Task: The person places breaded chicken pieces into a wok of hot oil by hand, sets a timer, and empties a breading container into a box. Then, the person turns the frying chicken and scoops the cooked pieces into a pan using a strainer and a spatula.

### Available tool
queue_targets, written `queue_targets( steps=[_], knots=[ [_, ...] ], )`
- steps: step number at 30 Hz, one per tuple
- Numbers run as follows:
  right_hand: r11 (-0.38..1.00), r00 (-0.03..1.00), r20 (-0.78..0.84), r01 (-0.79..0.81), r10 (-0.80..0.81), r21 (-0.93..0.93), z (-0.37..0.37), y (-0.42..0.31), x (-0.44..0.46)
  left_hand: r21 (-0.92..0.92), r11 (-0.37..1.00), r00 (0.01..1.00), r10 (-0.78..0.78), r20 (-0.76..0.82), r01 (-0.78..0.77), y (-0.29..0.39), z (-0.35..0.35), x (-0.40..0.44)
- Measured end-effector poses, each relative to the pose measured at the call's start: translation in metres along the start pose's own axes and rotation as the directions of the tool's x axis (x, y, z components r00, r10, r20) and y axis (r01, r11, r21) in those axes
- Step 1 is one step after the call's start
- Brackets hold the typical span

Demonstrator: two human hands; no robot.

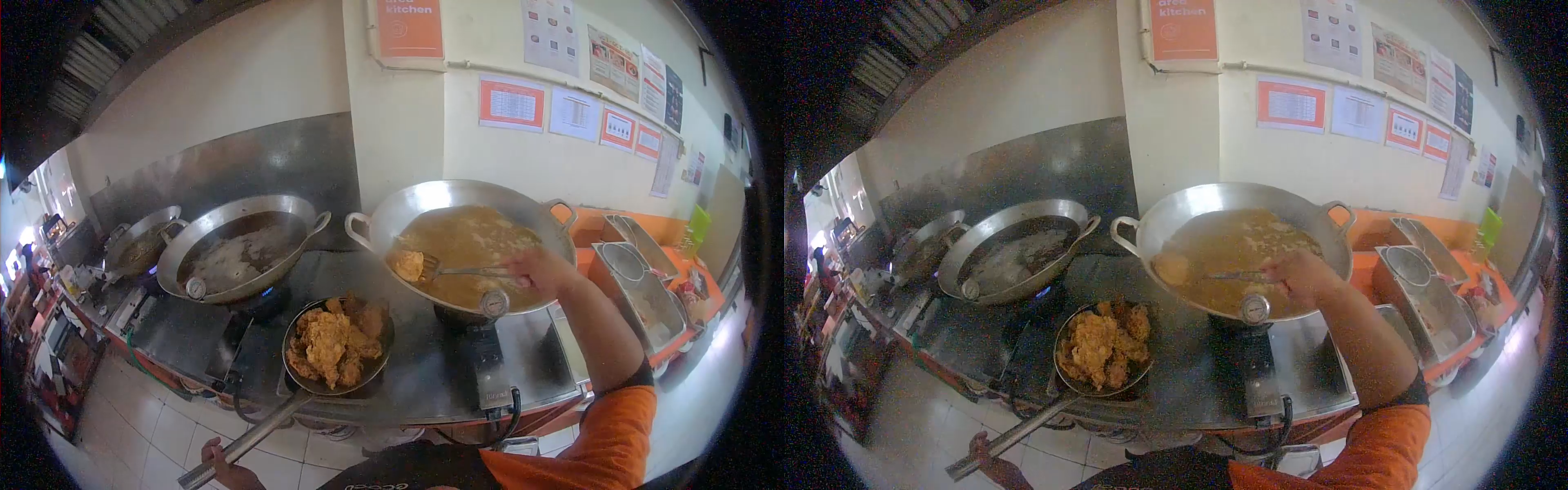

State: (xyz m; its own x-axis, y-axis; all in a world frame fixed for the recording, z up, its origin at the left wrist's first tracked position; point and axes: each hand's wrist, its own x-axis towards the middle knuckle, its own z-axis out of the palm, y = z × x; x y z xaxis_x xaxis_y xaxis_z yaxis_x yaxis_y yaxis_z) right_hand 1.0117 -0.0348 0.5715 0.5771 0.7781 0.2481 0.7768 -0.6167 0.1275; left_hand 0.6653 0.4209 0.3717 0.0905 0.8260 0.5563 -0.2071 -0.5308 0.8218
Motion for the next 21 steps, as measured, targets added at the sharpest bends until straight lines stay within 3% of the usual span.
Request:
queue_targets(
  steps=[2, 4, 6, 8, 10, 12, 13, 16, 18, 19, 20, 21],
  knots=[
    [0.909, 0.971, 0.033, -0.232, 0.235, 0.346, 0.009, 0.004, -0.002, -0.019, 0.999, 1.000, -0.028, 0.005, 0.029, 0.003, -0.002, 0.000],
    [0.733, 0.909, 0.143, -0.403, 0.393, 0.548, 0.013, 0.006, -0.006, -0.086, 0.995, 0.998, -0.056, -0.005, 0.055, -0.008, -0.003, -0.001],
    [0.779, 0.912, 0.132, -0.401, 0.388, 0.483, 0.004, -0.009, -0.004, -0.142, 0.982, 0.991, -0.131, -0.041, 0.124, -0.011, -0.001, -0.001],
    [0.959, 0.974, 0.002, -0.225, 0.228, 0.173, 0.000, -0.022, -0.001, -0.187, 0.973, 0.987, -0.152, -0.059, 0.138, -0.013, -0.001, -0.003],
    [0.876, 0.916, 0.075, -0.399, 0.394, 0.272, 0.010, -0.028, 0.009, -0.221, 0.970, 0.991, -0.113, -0.065, 0.096, -0.012, 0.001, -0.004],
    [0.842, 0.906, 0.069, -0.413, 0.417, 0.348, 0.011, -0.031, 0.011, -0.160, 0.982, 0.994, -0.105, -0.013, 0.102, -0.014, -0.002, -0.003],
    [0.861, 0.932, 0.019, -0.343, 0.363, 0.376, 0.008, -0.032, 0.010, -0.128, 0.986, 0.995, -0.103, 0.012, 0.103, -0.015, -0.004, -0.002],
    [0.848, 0.961, -0.052, -0.215, 0.273, 0.484, 0.013, -0.020, 0.007, -0.256, 0.962, 0.995, -0.097, -0.004, 0.093, -0.022, -0.006, -0.002],
    [0.550, 0.907, 0.059, -0.303, 0.416, 0.778, 0.016, -0.016, 0.007, -0.188, 0.969, 0.986, -0.167, -0.003, 0.163, -0.018, -0.007, -0.002],
    [0.184, 0.828, 0.228, -0.365, 0.512, 0.913, 0.016, -0.016, 0.007, -0.152, 0.968, 0.979, -0.202, -0.003, 0.199, -0.013, -0.006, -0.001],
    [-0.210, 0.740, 0.417, -0.361, 0.528, 0.908, 0.015, -0.016, 0.008, -0.164, 0.967, 0.980, -0.198, -0.010, 0.194, -0.011, -0.003, -0.001],
    [-0.262, 0.740, 0.442, -0.357, 0.507, 0.897, 0.016, -0.013, 0.006, -0.175, 0.967, 0.981, -0.194, -0.016, 0.188, -0.008, -0.002, 0.000]
  ],
)
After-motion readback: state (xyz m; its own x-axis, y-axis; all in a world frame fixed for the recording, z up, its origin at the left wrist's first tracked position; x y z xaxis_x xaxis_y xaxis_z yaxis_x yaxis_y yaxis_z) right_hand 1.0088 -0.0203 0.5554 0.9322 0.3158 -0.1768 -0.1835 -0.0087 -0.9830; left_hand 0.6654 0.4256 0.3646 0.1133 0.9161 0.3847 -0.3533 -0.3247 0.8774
